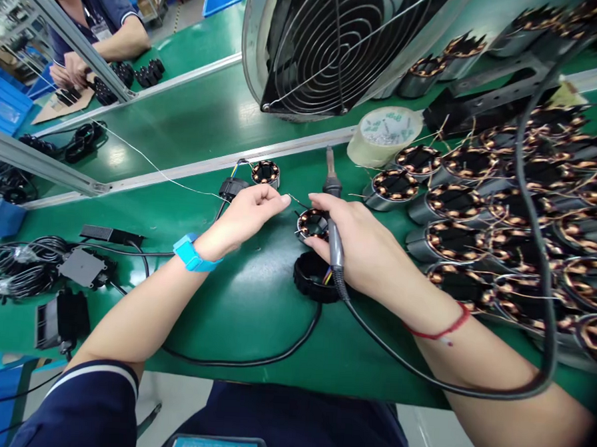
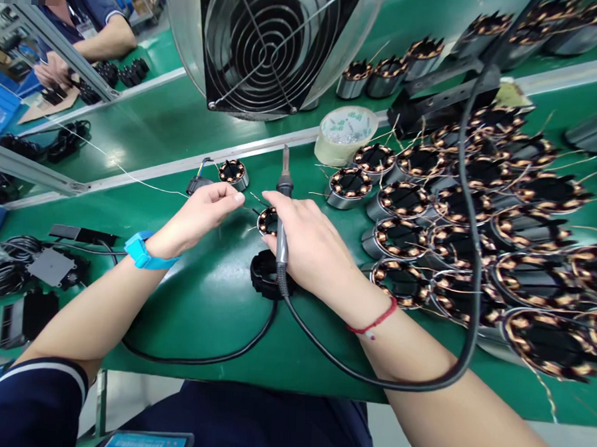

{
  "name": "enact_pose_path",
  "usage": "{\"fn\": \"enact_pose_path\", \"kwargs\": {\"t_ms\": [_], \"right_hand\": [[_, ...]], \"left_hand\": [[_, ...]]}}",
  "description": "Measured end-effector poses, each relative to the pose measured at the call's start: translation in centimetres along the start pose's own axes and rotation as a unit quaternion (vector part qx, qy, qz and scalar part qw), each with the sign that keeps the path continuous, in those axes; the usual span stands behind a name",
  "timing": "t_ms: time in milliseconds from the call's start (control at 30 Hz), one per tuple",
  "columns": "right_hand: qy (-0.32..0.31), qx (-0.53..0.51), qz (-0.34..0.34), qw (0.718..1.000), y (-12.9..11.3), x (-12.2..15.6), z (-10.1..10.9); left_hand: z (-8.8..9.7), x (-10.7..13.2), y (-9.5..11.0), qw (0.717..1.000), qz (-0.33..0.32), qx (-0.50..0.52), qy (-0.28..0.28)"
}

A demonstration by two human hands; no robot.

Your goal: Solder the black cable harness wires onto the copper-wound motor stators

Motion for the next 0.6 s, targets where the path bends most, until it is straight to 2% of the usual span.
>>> {"fn": "enact_pose_path", "kwargs": {"t_ms": [167,300,367,467,500,600], "right_hand": [[-0.001,0.004,-0.005,1.0,0.1,0.0,0.0],[-0.001,-0.024,0.034,0.999,0.0,0.1,0.1],[-0.007,-0.037,0.05,0.998,-0.1,0.1,0.1],[-0.014,-0.047,0.056,0.997,-0.1,0.1,0.0],[-0.015,-0.049,0.057,0.997,-0.1,0.1,0.0],[-0.011,-0.046,0.06,0.997,-0.2,0.1,0.0]], "left_hand": [[-0.4,0.0,-0.9,0.996,0.047,0.032,-0.062],[-1.5,0.4,-1.5,0.985,0.078,0.09,-0.124],[-1.3,0.3,-1.2,0.99,0.056,0.076,-0.109],[0.3,-0.2,-0.2,1.0,-0.029,0.003,-0.012],[0.6,-0.4,-0.1,0.998,-0.048,-0.027,-0.001],[0.4,-0.7,-0.5,0.994,-0.04,-0.087,-0.05]]}}
Point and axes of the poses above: each hand's wrist, its own x-axis away from the middle knuckle, its own z-axis out of the back of the hand, y = z × x, the point moved 6 cm from there along -x, towards the middle knuckle, and after that the axes turned 14 degrees about x, right-handed, at the moved point
